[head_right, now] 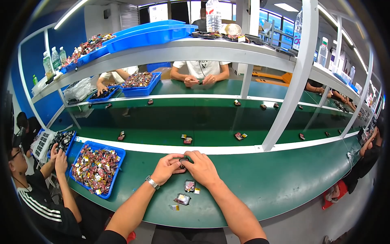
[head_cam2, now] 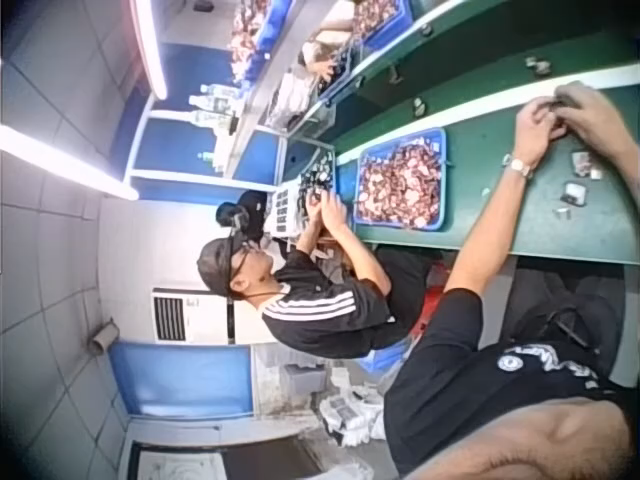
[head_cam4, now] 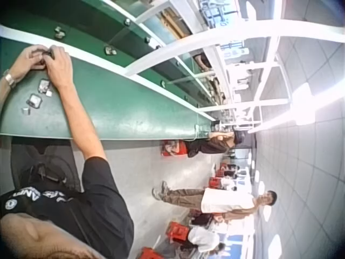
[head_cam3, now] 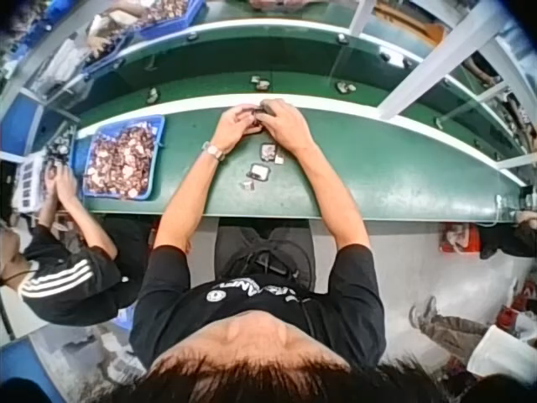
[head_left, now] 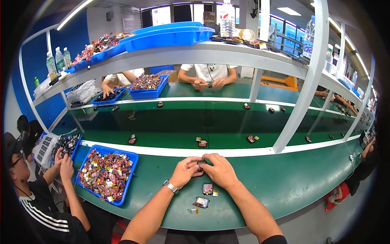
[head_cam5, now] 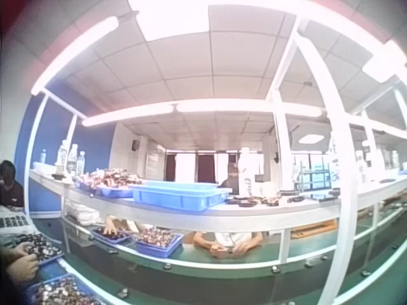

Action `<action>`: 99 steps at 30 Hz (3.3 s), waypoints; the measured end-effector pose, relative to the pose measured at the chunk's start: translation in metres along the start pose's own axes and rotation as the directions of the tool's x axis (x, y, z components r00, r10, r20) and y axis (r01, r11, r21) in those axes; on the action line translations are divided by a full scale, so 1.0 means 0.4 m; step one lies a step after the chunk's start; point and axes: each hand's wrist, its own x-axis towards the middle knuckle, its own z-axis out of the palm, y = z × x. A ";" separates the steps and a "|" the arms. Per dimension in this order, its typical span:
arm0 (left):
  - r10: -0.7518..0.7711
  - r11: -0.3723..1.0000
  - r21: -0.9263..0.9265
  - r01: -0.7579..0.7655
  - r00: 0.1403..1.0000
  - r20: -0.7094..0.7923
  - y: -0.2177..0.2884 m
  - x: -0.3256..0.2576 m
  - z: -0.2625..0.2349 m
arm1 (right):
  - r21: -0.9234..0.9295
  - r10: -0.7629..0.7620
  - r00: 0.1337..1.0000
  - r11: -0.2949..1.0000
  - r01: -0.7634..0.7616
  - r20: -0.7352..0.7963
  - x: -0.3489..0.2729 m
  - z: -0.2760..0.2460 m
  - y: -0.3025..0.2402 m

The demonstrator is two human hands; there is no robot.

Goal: Manually assemble small electronic components on a factory production line.

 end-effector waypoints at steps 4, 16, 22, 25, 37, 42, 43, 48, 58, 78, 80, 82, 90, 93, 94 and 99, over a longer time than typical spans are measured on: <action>0.002 1.000 0.009 -0.002 1.000 0.020 -0.003 0.001 0.000 | 0.050 0.025 0.999 0.998 -0.027 0.032 -0.008 0.010 0.013; 0.006 1.000 0.028 -0.010 0.990 0.140 0.016 -0.008 -0.009 | 0.362 0.261 0.963 0.893 -0.268 0.070 -0.019 0.022 0.015; -0.005 0.999 0.034 0.001 0.994 0.111 0.005 0.002 -0.004 | 0.428 0.296 0.948 0.846 -0.317 0.116 -0.026 0.017 0.019; -0.003 0.999 0.052 -0.003 0.993 0.119 0.001 0.001 -0.006 | 0.492 0.288 0.944 0.805 -0.331 0.162 -0.030 0.011 0.016; 0.012 1.000 -0.029 -0.008 0.992 0.122 -0.006 0.005 -0.016 | 0.375 0.361 0.932 0.868 -0.327 -0.024 -0.036 0.040 -0.007; 0.009 1.000 -0.028 -0.005 0.991 0.136 -0.010 0.007 -0.019 | 0.438 0.377 0.925 0.839 -0.322 -0.042 -0.041 0.050 -0.002; 0.014 0.999 -0.035 -0.009 0.991 0.137 -0.013 0.008 -0.020 | 0.438 0.378 0.925 0.839 -0.322 -0.044 -0.041 0.052 -0.002; 0.009 0.999 -0.043 -0.003 0.992 0.130 -0.014 0.007 -0.020 | 0.475 0.417 0.909 0.797 -0.374 0.014 -0.044 0.053 -0.003; 0.015 0.999 -0.051 -0.008 0.990 0.144 -0.017 0.007 -0.025 | 0.499 0.429 0.902 0.773 -0.392 0.044 -0.042 0.050 -0.012; 0.067 0.988 -0.150 -0.044 0.986 0.151 -0.015 -0.001 -0.018 | 0.450 0.390 0.908 0.846 -0.286 -0.155 -0.027 0.046 -0.047; 0.066 0.994 -0.095 -0.054 0.990 0.127 -0.013 -0.001 -0.012 | 0.425 0.366 0.916 0.864 -0.270 -0.164 -0.030 0.053 -0.039; 0.079 0.994 -0.080 -0.072 0.992 0.094 -0.018 0.000 -0.009 | 0.401 0.335 0.926 0.883 -0.245 -0.172 -0.029 0.053 -0.037; 0.073 0.994 -0.091 -0.065 0.994 0.087 -0.023 0.005 -0.010 | 0.300 0.250 0.944 0.937 -0.179 -0.217 -0.014 0.028 -0.033; 0.051 0.995 -0.090 -0.044 0.996 0.078 -0.025 0.007 -0.016 | 0.198 0.163 0.956 0.973 -0.116 -0.245 -0.016 0.025 -0.027; 0.052 0.995 -0.091 -0.045 0.996 0.077 -0.024 0.007 -0.016 | 0.198 0.162 0.956 0.974 -0.114 -0.244 -0.016 0.027 -0.025; 0.051 0.995 -0.095 -0.044 0.996 0.068 -0.010 -0.001 -0.003 | 0.116 0.133 0.965 0.987 -0.109 -0.227 -0.015 0.027 -0.030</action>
